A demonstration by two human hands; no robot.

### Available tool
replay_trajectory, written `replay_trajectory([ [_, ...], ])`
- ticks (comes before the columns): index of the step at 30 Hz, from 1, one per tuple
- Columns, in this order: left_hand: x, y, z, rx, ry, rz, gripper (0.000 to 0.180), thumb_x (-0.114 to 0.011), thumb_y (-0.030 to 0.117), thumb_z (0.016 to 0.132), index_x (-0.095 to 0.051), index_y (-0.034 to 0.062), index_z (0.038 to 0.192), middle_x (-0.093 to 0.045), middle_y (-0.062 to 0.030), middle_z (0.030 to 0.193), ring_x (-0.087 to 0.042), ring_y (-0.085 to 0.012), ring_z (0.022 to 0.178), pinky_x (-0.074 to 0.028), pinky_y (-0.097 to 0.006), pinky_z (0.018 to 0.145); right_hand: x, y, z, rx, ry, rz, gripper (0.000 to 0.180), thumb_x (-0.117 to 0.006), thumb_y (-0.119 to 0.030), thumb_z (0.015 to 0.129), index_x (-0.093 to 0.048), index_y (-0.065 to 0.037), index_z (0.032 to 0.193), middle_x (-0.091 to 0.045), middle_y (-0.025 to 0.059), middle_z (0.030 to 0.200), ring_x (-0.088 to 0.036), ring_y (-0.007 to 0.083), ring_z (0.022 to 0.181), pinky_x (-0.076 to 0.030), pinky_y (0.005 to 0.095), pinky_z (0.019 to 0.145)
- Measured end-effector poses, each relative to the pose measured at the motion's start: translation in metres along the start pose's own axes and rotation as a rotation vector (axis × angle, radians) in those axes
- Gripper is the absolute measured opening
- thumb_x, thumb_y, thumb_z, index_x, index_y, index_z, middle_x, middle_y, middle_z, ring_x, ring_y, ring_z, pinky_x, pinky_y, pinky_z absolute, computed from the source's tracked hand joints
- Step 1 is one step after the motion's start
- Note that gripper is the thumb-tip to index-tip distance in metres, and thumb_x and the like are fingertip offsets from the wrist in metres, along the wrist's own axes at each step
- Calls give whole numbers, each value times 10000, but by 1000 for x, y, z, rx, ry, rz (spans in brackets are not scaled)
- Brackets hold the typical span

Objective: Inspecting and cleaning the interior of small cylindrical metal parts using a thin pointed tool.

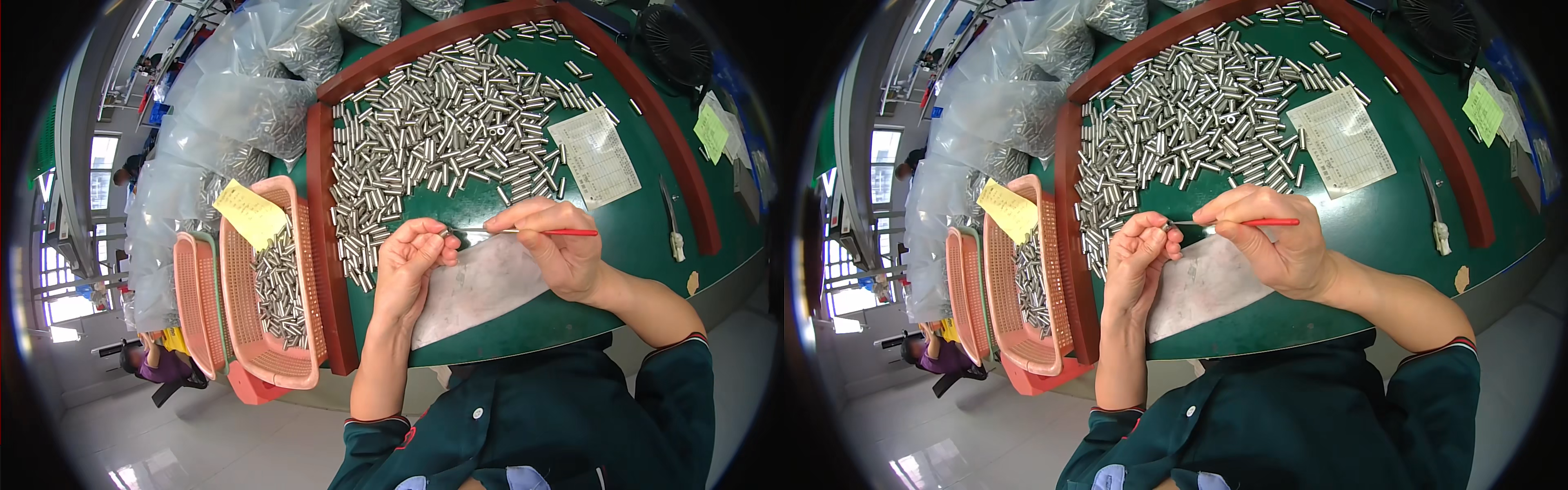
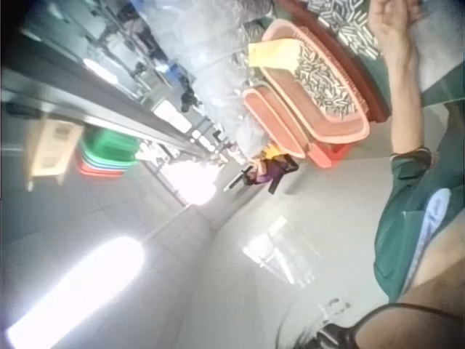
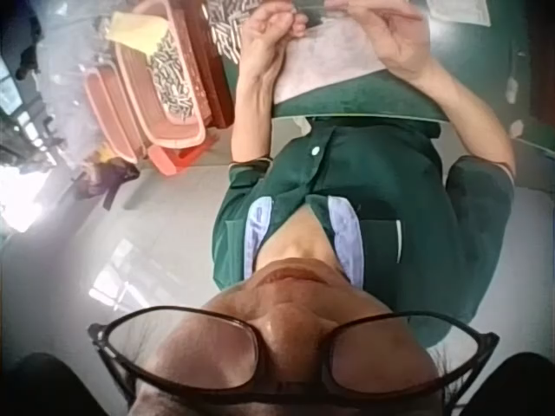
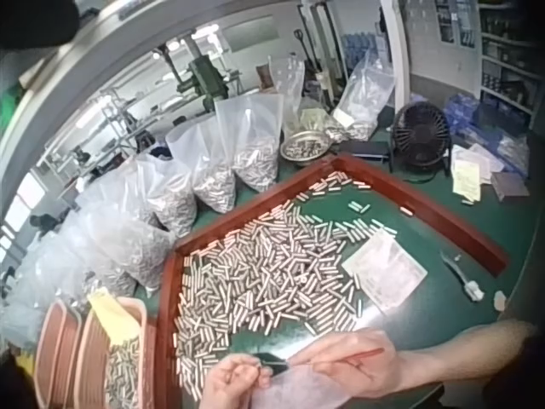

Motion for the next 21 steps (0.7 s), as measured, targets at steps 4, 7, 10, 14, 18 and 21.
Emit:
replay_trajectory([
  [4, -1, -1, 0, 15, -18, -5, 113, -538, 42, 881, -563, -3, 980, -636, -111, 821, -602, -125, 684, -500, -238, 656, 1, 2, -2, -16, 39, 32, 77, -530, 46, 851, -500, -2, 903, -641, 187, 886, -622, 195, 729, -497, 274, 631],
  [7, 0, -1, 0, 18, -12, -9, 114, -536, 50, 884, -565, -3, 981, -634, -109, 817, -602, -126, 681, -501, -240, 649, 0, 3, -3, -31, 25, 30, 73, -524, 47, 854, -501, -1, 903, -639, 187, 895, -623, 203, 749, -499, 281, 651],
  [10, 0, -1, -1, 17, -17, -13, 117, -532, 54, 886, -565, -3, 983, -634, -108, 813, -601, -128, 676, -500, -241, 645, -1, 3, -3, -19, 42, 28, 72, -523, 44, 856, -502, -3, 906, -640, 185, 895, -625, 211, 753, -501, 282, 658],
  [14, -1, 0, 0, 18, -32, -10, 120, -526, 62, 891, -566, -5, 983, -632, -107, 807, -596, -129, 665, -497, -243, 636, 2, 2, -2, -4, 59, -19, 60, -523, 35, 861, -499, 1, 904, -638, 183, 901, -628, 213, 767, -506, 285, 670],
  [18, 3, -1, -1, 24, -26, -24, 118, -523, 62, 893, -566, -4, 981, -629, -105, 801, -592, -130, 661, -493, -243, 632, 15, 11, 3, -80, 156, 61, 20, -480, 5, 899, -483, 3, 919, -623, 160, 918, -614, 173, 806, -512, 268, 713],
  [21, 3, 0, -1, 18, -7, -4, 115, -523, 57, 892, -567, -4, 978, -628, -104, 798, -591, -131, 660, -491, -245, 631, 5, 14, -3, -153, 132, 199, 28, -481, -4, 903, -481, 1, 930, -621, 162, 920, -613, 173, 807, -509, 267, 717],
])
Point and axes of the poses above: each hand's wrist, its own z-axis towards the middle knuckle, its own x-axis out of the back of the hand, y = z × x, the point moved 7 cm from there along z, towards the middle knuckle
